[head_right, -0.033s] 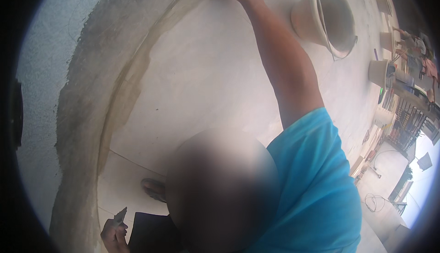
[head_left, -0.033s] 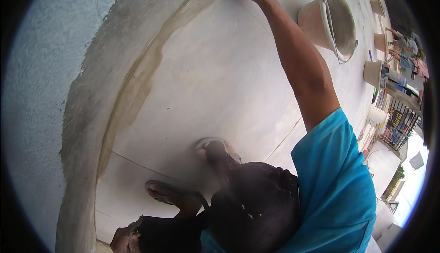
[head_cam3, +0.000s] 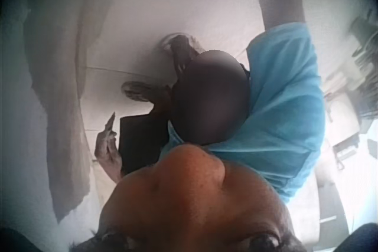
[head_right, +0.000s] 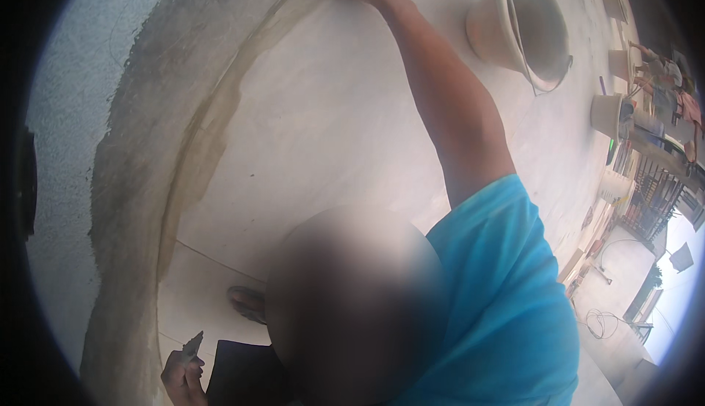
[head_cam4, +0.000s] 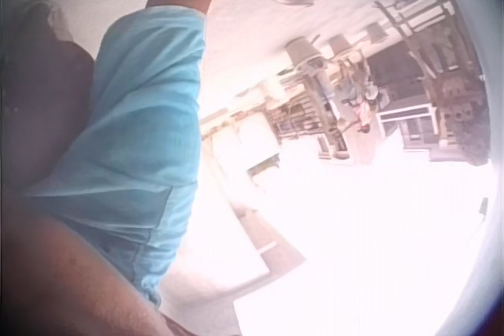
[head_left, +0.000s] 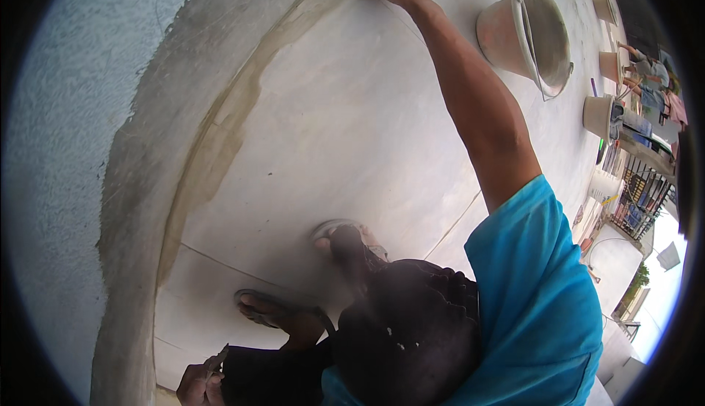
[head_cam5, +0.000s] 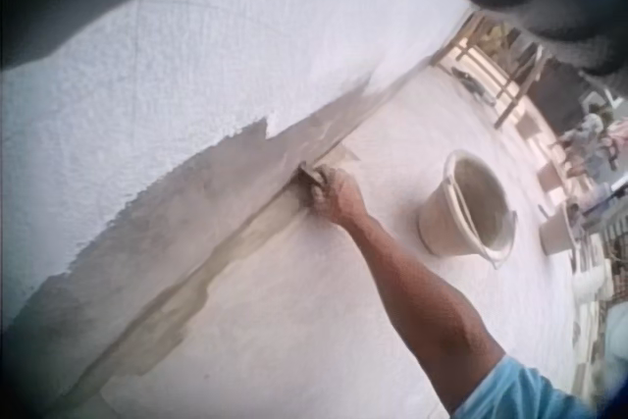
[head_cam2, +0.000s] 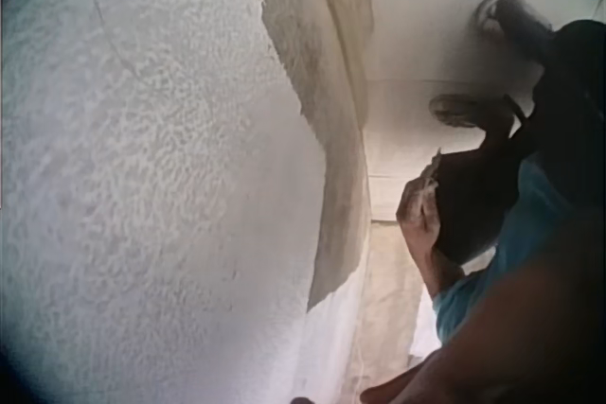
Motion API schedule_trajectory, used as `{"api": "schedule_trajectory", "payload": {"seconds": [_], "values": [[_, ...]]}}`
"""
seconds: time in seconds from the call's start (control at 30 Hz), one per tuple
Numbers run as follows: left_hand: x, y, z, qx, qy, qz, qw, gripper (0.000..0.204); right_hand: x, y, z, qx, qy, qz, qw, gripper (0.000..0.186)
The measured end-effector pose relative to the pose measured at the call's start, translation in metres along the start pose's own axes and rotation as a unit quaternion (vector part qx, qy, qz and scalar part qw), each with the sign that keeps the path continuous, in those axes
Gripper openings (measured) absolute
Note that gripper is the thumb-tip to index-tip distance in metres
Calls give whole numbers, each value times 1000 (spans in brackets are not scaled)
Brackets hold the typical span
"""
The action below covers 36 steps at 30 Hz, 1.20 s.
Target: The person scoops cement from a bucket using a trowel and applies it to the floor along the wall base. They use a smaller tool to smooth the cement and repeatedly transfer material between tools to continue the application.
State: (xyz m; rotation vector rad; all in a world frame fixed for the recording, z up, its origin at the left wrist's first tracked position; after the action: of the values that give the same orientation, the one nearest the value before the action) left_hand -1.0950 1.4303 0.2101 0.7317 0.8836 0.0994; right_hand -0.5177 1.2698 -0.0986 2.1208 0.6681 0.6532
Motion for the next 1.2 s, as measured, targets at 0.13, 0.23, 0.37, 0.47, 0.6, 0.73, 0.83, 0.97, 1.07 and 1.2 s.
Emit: {"api": "schedule_trajectory", "payload": {"seconds": [0.13, 0.23, 0.37, 0.47, 0.6, 0.73, 0.83, 0.97, 1.07, 1.2], "values": [[10, 5, 2, 31, -34, 16, 999, 14, -33, -20, -53, 4, 61, 99, 993, 27], [14, 2, 5, 21, -43, 31, 998, 15, -55, -47, -86, -32, 22, 81, 996, 38], [14, 0, 0, 19, -55, 27, 998, 14, -61, -44, -106, 23, -1, 4, 1000, 36], [8, -1, -2, 18, -47, 34, 998, 13, -33, 11, -85, 30, -96, 13, 995, 30], [7, -2, -6, -5, -36, 27, 999, 11, 20, 34, 14, 9, 2, 87, 996, 33], [5, -3, -10, -13, -30, 25, 999, 9, 30, 23, 38, 4, 4, 34, 999, 42], [8, -2, -8, -9, -27, 33, 999, 9, 22, 18, 34, 3, 29, 30, 999, 42], [14, 0, -5, 23, -34, 24, 999, 12, 7, 0, -1, 9, -50, -10, 999, 40], [19, 2, -1, 22, -38, 23, 999, 14, -9, -6, -26, 28, -44, -8, 999, 36], [21, 5, -2, 37, -52, 12, 998, 16, -36, -29, -53, 16, 9, 40, 999, 30]]}}
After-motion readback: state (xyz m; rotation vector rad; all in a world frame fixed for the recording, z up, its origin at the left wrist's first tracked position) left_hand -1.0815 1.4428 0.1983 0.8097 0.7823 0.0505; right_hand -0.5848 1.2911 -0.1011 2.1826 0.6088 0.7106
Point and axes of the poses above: each hand's wrist, its own x-axis towards the middle knuckle, its own y-axis out of the back of the hand, z = x × y, the point moved 4 cm from there along x, towards the middle knuckle, and after that the axes turned 11 degrees about x, right-handed, at the moved point
